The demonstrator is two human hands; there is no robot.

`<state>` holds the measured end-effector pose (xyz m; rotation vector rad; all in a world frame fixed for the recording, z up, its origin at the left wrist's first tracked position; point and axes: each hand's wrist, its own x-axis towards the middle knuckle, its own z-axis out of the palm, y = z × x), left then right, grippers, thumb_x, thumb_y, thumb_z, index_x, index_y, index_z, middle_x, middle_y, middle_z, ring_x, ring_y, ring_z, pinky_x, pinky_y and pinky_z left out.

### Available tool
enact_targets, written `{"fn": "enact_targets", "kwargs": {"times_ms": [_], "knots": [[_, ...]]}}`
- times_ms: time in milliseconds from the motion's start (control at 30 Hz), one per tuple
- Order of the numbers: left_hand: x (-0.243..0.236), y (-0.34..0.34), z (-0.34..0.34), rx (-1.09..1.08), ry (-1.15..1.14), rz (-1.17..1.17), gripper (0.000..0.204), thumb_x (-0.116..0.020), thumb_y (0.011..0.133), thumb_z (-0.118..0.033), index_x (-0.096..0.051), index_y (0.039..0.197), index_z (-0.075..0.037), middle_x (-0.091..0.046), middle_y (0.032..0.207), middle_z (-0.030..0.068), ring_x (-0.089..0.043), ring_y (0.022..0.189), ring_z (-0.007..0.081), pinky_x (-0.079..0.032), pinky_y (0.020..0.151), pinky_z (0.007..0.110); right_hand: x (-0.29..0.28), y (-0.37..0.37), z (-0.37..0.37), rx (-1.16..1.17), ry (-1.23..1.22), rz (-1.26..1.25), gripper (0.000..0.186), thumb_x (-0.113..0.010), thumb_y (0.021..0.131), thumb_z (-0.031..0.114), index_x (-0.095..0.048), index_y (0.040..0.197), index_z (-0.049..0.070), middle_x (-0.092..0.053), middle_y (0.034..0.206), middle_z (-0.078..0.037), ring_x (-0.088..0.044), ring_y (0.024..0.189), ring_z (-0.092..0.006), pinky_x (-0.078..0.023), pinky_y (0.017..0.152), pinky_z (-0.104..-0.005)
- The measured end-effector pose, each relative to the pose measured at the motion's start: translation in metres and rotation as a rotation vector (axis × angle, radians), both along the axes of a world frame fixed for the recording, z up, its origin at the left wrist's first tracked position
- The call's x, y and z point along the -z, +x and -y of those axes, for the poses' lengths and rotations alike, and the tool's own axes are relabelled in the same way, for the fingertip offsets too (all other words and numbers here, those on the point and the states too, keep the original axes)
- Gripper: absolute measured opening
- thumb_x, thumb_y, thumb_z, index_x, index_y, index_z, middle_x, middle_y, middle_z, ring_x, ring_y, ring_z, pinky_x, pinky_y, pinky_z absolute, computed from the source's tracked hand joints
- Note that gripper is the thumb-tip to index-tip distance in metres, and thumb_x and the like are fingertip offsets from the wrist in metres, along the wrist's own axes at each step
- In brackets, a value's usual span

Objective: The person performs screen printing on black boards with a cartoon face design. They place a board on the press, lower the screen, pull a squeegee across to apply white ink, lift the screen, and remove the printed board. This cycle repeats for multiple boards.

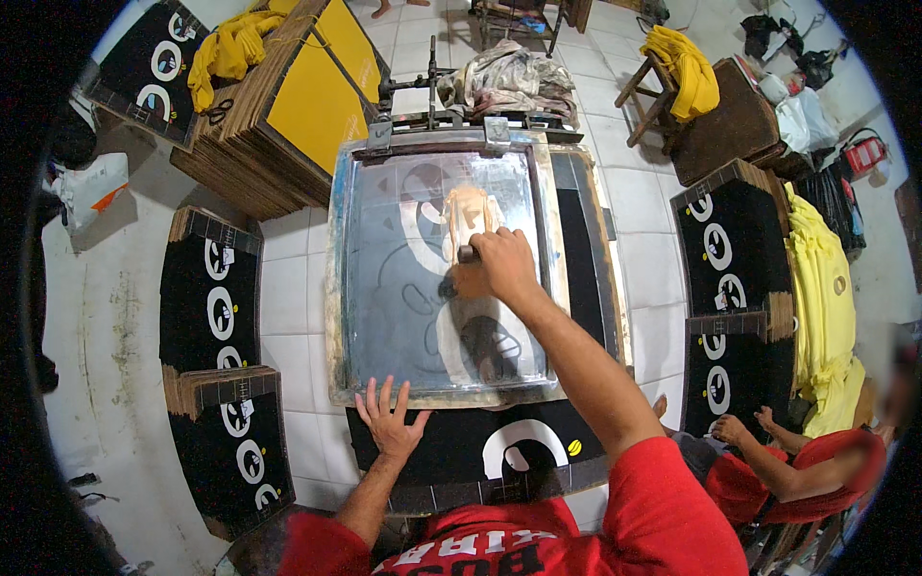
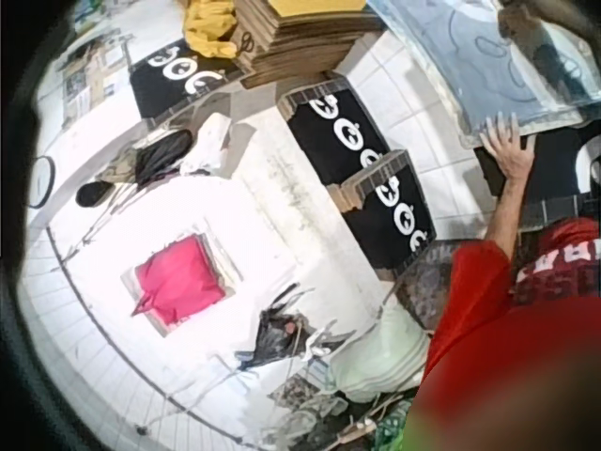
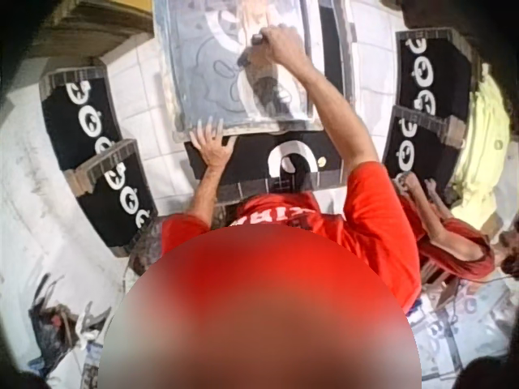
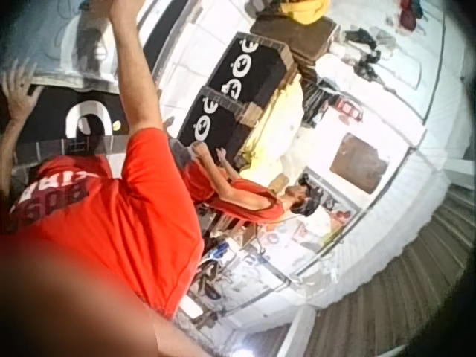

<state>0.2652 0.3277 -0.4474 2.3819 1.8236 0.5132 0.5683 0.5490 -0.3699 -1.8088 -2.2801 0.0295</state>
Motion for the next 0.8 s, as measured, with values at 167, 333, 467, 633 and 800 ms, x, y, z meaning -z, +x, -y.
{"fn": "enact_targets", "kwargs": {"times_ms": [167,333,467,633,800], "knots": [[0.004,-0.003,0.002,-0.006,-0.021,0.016,0.069,-0.087,0.073,-0.045,-0.065,0.133,-0.021,-0.051,0.148,0.0101,-0.036,0.147,0.0388,-0.017,0.122,0.067,-0.002,-0.001,0.009,-0.07,-0.106,0.014,0.022,-0.074,0.079,0.017,-0.07,0.101,0.016,-0.072,0.09,-0.004,-0.068,0.096,-0.0243,-0.045,0.081,-0.0422],[0.007,-0.001,0.003,-0.011,0.002,0.003,0.067,-0.086,0.073,-0.044,-0.066,0.133,-0.021,-0.051,0.148,0.0106,-0.037,0.146,0.0396,-0.018,0.121,0.068,0.006,0.013,-0.098,0.004,-0.059,0.105,0.029,-0.082,0.078,0.024,-0.07,0.103,0.017,-0.072,0.089,-0.008,-0.07,0.096,-0.0301,-0.046,0.084,-0.0479],[0.008,-0.001,0.004,0.003,-0.004,0.024,0.074,-0.088,0.072,-0.039,-0.061,0.137,-0.017,-0.047,0.152,0.0128,-0.033,0.149,0.0408,-0.015,0.121,0.071,0.004,0.017,-0.142,0.043,-0.081,0.109,0.028,-0.08,0.078,0.027,-0.075,0.104,0.019,-0.075,0.088,-0.007,-0.071,0.091,-0.0297,-0.047,0.082,-0.0487],[0.005,-0.002,0.001,0.007,-0.008,0.039,0.071,-0.086,0.074,-0.041,-0.063,0.136,-0.019,-0.049,0.15,0.0124,-0.035,0.147,0.04,-0.018,0.12,0.069,0.01,0.01,-0.058,-0.018,-0.048,0.061,0.025,-0.08,0.078,0.02,-0.074,0.103,0.017,-0.075,0.09,-0.007,-0.07,0.093,-0.0299,-0.049,0.079,-0.0481],[0.004,-0.003,0.003,-0.003,-0.025,0.042,0.072,-0.086,0.074,-0.044,-0.063,0.138,-0.02,-0.049,0.151,0.0122,-0.034,0.148,0.0395,-0.019,0.121,0.068,0.008,0.018,-0.078,-0.039,-0.063,0.07,0.026,-0.081,0.079,0.022,-0.074,0.102,0.014,-0.076,0.087,-0.009,-0.072,0.088,-0.0309,-0.052,0.075,-0.0487]]}}
